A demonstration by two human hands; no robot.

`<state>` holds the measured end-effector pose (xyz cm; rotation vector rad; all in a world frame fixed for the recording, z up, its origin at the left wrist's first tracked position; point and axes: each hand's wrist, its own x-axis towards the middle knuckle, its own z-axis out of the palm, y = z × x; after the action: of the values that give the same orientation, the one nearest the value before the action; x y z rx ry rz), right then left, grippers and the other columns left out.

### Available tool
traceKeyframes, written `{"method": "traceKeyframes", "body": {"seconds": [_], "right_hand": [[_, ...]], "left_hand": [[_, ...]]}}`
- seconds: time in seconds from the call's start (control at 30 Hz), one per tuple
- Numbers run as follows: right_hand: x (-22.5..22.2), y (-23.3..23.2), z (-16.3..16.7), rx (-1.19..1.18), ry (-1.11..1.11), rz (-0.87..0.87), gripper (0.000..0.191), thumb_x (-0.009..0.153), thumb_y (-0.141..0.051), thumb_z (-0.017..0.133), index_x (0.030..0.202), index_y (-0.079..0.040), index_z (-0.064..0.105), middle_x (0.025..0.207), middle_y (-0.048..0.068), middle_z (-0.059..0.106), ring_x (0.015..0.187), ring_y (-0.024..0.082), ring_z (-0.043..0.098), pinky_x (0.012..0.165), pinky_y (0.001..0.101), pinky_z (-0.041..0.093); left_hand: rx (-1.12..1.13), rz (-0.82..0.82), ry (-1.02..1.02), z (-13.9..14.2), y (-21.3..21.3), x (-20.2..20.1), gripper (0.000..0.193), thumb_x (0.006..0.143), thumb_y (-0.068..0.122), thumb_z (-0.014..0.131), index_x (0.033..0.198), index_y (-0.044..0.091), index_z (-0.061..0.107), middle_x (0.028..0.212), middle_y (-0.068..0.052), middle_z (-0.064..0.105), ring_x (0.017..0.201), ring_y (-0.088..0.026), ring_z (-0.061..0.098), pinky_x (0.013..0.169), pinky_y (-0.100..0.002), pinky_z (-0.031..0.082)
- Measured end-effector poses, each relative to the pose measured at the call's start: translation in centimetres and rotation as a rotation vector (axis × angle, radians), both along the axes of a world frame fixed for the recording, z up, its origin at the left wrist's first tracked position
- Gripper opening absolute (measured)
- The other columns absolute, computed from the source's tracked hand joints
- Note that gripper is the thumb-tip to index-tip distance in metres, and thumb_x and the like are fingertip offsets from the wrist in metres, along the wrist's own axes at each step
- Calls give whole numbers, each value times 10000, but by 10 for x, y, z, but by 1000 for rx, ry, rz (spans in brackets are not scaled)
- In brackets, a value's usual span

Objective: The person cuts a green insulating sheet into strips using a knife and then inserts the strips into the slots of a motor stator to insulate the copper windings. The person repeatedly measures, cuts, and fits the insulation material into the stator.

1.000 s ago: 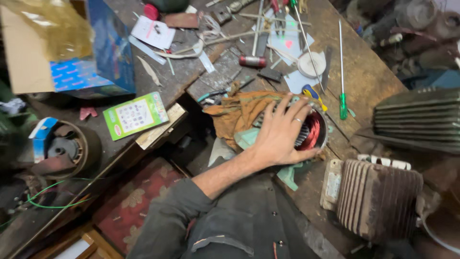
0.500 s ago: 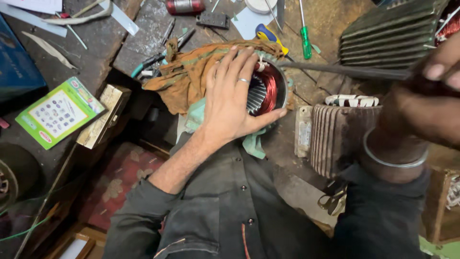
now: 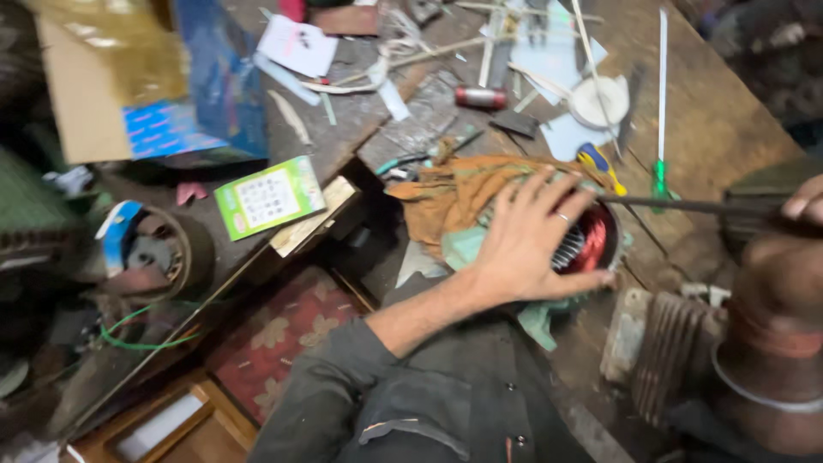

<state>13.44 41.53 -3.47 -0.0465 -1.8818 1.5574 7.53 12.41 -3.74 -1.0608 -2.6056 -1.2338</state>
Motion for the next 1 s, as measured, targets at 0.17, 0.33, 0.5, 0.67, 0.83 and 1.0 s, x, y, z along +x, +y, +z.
{"method": "traceKeyframes", "body": {"seconds": [0.17, 0.33, 0.5, 0.67, 0.83, 1.0], "right_hand": [[-14, -29, 6, 56, 58, -78, 355, 1223, -185, 483, 915, -41, 384, 825, 58, 376, 700, 150, 400, 636, 241, 341], [-20, -82, 34, -219, 249, 35, 325, 1156, -267, 387, 916, -49, 379, 757, 14, 362, 560, 64, 375, 510, 204, 329], [-83, -37, 44, -132, 65, 72, 314, 1188, -225, 411, 908, -92, 361, 757, 4, 336, 578, 65, 326, 524, 205, 308], [-70, -24, 26, -122, 117, 23, 330, 1216, -230, 437, 921, -99, 370, 765, 10, 341, 592, 76, 313, 531, 212, 311], [-42, -68, 35, -89, 335, 74, 359, 1144, -321, 410, 856, -114, 354, 775, -3, 381, 570, 49, 364, 449, 170, 325], [-132, -28, 50, -411, 98, 61, 271, 1178, 59, 498, 961, -64, 393, 794, 10, 310, 651, 75, 302, 584, 246, 266]], "left_hand": [[14, -4, 9, 6, -5, 1, 928, 786, 688, 724, 1448, 67, 526, 1543, -161, 470, 1482, -419, 400, 1197, -612, 316], [0, -7, -6, 2, -2, 0, 933, 773, 683, 724, 1435, 58, 524, 1529, -170, 471, 1467, -426, 401, 1192, -625, 305], [28, -12, 2, -2, -2, 2, 925, 803, 680, 726, 1440, 44, 514, 1534, -177, 460, 1477, -430, 395, 1199, -617, 303], [19, -10, 18, -2, -1, 2, 918, 781, 663, 738, 1415, 35, 522, 1522, -187, 466, 1459, -434, 393, 1189, -620, 294], [18, 5, 38, -2, -2, 0, 912, 790, 657, 740, 1406, 21, 521, 1519, -182, 470, 1468, -429, 396, 1193, -622, 290], [20, 1, 28, -5, -2, -1, 913, 783, 655, 740, 1395, 16, 516, 1519, -195, 462, 1469, -434, 381, 1181, -624, 287]]}}
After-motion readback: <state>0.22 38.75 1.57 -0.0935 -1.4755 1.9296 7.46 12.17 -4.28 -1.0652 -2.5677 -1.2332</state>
